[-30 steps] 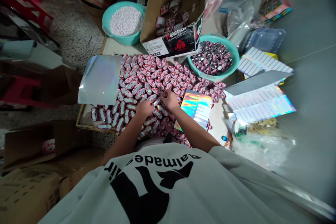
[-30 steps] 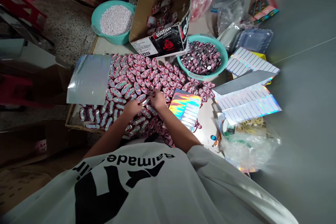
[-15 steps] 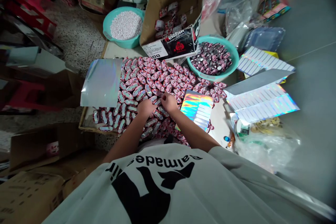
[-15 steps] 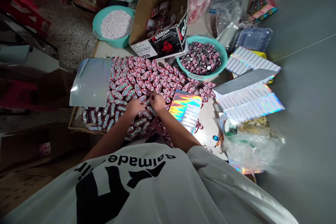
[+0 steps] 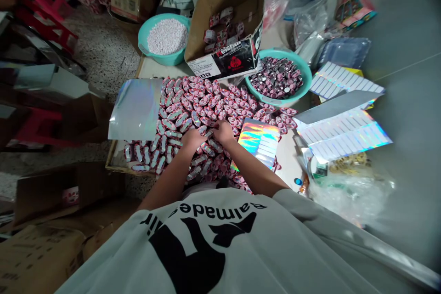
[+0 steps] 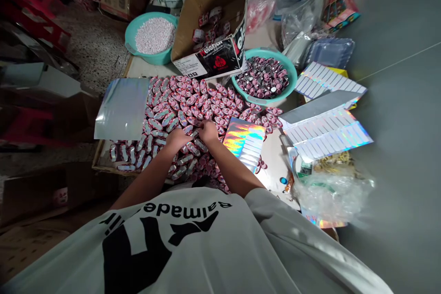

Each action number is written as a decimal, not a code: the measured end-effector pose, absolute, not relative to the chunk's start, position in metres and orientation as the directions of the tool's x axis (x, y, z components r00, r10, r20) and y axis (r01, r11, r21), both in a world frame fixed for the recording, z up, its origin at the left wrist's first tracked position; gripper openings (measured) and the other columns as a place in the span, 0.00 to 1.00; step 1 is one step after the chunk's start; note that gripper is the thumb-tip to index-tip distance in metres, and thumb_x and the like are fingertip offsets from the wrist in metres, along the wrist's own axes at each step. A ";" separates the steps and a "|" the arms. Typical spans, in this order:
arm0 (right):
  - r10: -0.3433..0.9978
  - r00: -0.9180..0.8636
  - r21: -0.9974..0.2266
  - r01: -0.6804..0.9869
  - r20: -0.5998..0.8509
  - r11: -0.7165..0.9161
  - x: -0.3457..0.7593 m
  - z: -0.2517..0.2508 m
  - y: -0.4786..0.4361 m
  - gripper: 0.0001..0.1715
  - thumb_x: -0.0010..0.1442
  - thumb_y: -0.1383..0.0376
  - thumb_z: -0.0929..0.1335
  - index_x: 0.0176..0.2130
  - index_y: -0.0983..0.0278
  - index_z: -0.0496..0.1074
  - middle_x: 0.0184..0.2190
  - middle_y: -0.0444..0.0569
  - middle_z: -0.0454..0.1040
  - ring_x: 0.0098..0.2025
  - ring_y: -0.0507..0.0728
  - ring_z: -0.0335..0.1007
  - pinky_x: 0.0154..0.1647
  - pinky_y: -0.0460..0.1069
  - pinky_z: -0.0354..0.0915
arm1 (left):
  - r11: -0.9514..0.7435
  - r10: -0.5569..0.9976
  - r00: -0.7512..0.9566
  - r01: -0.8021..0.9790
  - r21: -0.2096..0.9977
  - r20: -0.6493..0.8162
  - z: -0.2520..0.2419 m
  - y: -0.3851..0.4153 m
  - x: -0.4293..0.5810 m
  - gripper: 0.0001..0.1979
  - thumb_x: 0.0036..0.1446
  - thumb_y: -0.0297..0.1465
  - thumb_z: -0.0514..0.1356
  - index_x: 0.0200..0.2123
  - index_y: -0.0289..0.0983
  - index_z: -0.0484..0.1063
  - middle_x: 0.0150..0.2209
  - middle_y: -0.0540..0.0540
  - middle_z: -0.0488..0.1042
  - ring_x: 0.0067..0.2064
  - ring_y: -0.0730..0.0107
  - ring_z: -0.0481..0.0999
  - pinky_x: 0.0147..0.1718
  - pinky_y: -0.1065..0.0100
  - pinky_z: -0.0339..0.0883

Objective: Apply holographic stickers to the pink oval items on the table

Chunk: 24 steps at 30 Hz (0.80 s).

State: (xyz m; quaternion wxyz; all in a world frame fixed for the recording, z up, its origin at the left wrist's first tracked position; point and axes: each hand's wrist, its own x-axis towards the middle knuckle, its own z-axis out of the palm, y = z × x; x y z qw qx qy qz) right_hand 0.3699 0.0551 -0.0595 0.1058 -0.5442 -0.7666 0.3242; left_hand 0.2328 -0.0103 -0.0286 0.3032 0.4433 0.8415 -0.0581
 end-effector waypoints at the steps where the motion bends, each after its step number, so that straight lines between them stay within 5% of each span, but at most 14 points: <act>1: 0.900 -0.387 -0.606 0.771 -0.201 0.196 0.370 -0.059 0.056 0.10 0.51 0.70 0.68 0.34 0.65 0.78 0.37 0.52 0.77 0.39 0.58 0.70 0.40 0.48 0.63 | 0.590 0.723 -0.417 0.787 0.179 -0.551 -0.028 -0.011 0.233 0.15 0.47 0.46 0.63 0.24 0.40 0.75 0.28 0.41 0.79 0.33 0.59 0.78 0.31 0.67 0.64; 8: 0.888 -0.403 -0.610 0.768 -0.224 0.194 0.367 -0.061 0.060 0.15 0.50 0.72 0.67 0.35 0.63 0.81 0.35 0.51 0.81 0.40 0.60 0.74 0.42 0.49 0.66 | 0.624 0.680 -0.433 0.766 0.156 -0.592 -0.030 -0.005 0.231 0.13 0.45 0.42 0.66 0.30 0.40 0.76 0.35 0.36 0.81 0.42 0.50 0.80 0.36 0.62 0.67; 16: 0.879 -0.424 -0.646 0.738 -0.219 0.195 0.369 -0.064 0.061 0.17 0.49 0.73 0.66 0.36 0.64 0.82 0.36 0.51 0.82 0.39 0.60 0.75 0.43 0.49 0.67 | 0.549 0.752 -0.356 0.804 0.227 -0.555 -0.033 -0.020 0.226 0.11 0.50 0.41 0.63 0.26 0.40 0.77 0.24 0.43 0.78 0.34 0.56 0.79 0.33 0.67 0.66; 20: 0.882 -0.425 -0.647 0.734 -0.203 0.205 0.369 -0.064 0.061 0.16 0.51 0.72 0.66 0.36 0.64 0.82 0.37 0.52 0.82 0.40 0.60 0.75 0.45 0.49 0.66 | 0.407 0.892 -0.285 0.844 0.349 -0.352 -0.027 -0.040 0.231 0.12 0.57 0.35 0.57 0.41 0.41 0.78 0.40 0.42 0.80 0.43 0.56 0.78 0.40 0.65 0.68; 24: 0.876 -0.438 -0.661 0.721 -0.204 0.206 0.369 -0.065 0.062 0.14 0.51 0.72 0.67 0.36 0.66 0.82 0.36 0.53 0.82 0.39 0.61 0.76 0.44 0.50 0.66 | 0.068 0.988 -0.008 0.917 0.392 -0.153 -0.034 -0.048 0.234 0.24 0.59 0.25 0.51 0.58 0.40 0.69 0.59 0.41 0.71 0.57 0.56 0.70 0.56 0.60 0.62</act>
